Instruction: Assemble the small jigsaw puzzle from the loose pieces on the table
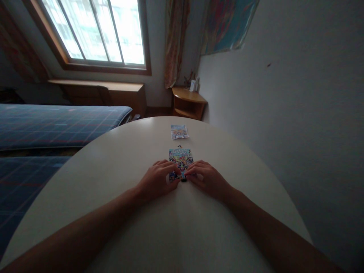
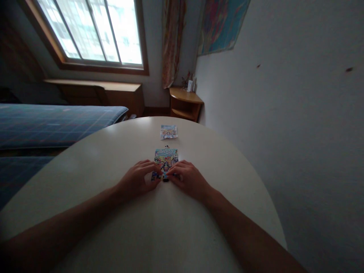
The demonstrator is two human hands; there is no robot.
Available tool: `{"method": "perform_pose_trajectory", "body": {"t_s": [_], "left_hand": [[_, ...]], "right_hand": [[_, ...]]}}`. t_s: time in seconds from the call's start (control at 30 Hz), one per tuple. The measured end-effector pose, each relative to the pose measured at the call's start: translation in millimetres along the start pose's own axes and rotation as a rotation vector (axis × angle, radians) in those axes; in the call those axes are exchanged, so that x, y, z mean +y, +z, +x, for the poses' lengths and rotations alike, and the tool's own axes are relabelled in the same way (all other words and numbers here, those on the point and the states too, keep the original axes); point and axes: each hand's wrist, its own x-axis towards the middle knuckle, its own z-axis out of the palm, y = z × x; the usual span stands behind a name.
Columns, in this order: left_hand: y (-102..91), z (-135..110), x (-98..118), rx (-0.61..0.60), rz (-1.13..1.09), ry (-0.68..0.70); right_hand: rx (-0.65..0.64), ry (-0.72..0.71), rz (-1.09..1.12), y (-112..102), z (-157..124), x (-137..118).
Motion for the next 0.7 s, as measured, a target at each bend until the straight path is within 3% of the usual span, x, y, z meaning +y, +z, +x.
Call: {"method": "perform_pose_trajectory", "body": {"t_s": [0.7], "left_hand": [[-4.2, -2.3, -7.4, -0.086, 0.038, 0.13]], "right_hand": [[-0.035, 0.039, -0.03, 0.2, -2.3, 4.4]]}}
